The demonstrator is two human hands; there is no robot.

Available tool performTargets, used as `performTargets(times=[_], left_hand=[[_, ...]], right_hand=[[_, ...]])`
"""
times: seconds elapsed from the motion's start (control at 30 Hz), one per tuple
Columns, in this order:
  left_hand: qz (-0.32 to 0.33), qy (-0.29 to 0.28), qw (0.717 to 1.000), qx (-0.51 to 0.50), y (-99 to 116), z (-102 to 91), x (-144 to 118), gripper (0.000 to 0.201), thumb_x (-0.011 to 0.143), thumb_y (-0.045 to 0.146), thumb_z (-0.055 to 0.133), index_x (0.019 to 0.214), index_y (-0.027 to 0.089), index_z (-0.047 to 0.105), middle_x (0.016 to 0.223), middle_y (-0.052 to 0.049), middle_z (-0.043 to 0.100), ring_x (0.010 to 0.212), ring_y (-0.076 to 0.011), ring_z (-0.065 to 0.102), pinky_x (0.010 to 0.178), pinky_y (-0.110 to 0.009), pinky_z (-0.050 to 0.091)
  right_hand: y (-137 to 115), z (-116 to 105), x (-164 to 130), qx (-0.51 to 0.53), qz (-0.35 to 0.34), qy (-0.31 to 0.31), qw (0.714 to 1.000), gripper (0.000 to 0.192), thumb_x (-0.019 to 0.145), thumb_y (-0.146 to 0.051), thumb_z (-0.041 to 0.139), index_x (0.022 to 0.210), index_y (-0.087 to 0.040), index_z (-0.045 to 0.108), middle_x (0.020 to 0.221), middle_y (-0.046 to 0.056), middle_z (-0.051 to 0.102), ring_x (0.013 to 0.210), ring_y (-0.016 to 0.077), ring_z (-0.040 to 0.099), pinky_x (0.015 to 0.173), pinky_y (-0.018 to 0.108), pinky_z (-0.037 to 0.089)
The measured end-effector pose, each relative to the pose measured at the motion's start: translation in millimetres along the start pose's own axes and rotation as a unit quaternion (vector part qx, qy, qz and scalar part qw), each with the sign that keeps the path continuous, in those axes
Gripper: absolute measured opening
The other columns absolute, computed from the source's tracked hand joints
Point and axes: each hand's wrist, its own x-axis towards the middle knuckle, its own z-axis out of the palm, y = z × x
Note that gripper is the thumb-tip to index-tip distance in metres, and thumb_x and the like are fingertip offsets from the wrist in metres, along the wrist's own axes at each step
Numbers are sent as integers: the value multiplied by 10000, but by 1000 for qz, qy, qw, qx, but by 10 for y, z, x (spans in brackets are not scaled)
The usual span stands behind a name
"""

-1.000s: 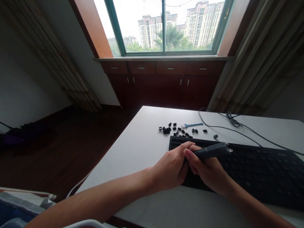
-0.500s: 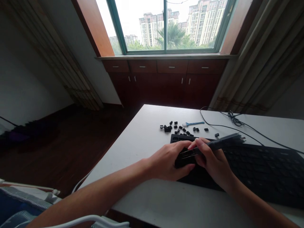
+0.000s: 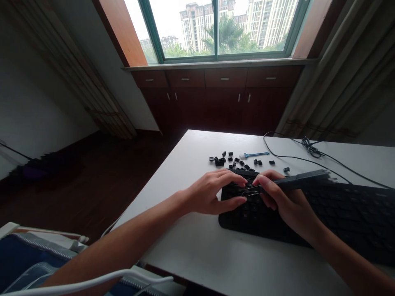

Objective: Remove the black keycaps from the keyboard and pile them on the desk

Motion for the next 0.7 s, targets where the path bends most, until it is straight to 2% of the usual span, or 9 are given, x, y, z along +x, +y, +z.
performTargets(times=[0.1, 0.17, 0.33, 0.43, 0.57, 0.7], left_hand=[[-32, 33, 999, -15, 6, -24, 14, 244, 974, 265, 539, 1185, 151, 587, 1080, -100, 714, 997, -184, 680, 892, -351, 558], [-35, 35, 999, -15, 2, -24, 15, 237, 983, 247, 505, 1187, 154, 585, 1088, -99, 711, 1000, -182, 675, 891, -352, 555], [83, -23, 994, 71, -45, -14, -11, 390, 848, 273, 594, 1220, 161, 561, 1054, -106, 711, 933, -231, 675, 826, -394, 556], [109, -34, 988, 108, -68, -25, -26, 410, 819, 243, 551, 1222, 171, 547, 990, -88, 709, 862, -219, 670, 782, -387, 553], [104, -2, 986, 129, -79, -47, -26, 407, 828, 213, 524, 1232, 162, 527, 954, -72, 706, 802, -198, 654, 753, -368, 545], [86, 34, 986, 139, -81, -44, -13, 313, 886, 196, 500, 1194, 175, 551, 869, -47, 707, 753, -172, 648, 675, -307, 524]], right_hand=[[10, -6, 1, 0, 3, -7, 1000, 343, 975, -499, 505, 866, -193, 616, 580, -39, 506, 517, 96, 457, 499, 244, 359], [31, -15, -5, -8, 1, -17, 1000, 340, 972, -499, 511, 857, -196, 615, 586, -39, 502, 518, 98, 451, 494, 246, 353], [55, -22, -29, -66, -18, -54, 996, 299, 969, -469, 528, 853, -210, 620, 598, -44, 470, 529, 103, 426, 497, 256, 337], [28, -10, -40, -80, -24, -69, 994, 286, 971, -456, 525, 861, -213, 627, 605, -39, 482, 535, 109, 436, 499, 262, 340], [-4, -6, -26, -96, -34, -70, 992, 251, 959, -437, 553, 888, -221, 659, 636, -29, 511, 563, 114, 449, 510, 257, 349], [10, -51, 16, -109, -11, -83, 991, 212, 870, -439, 678, 900, -230, 692, 625, -27, 545, 540, 114, 440, 465, 245, 331]])
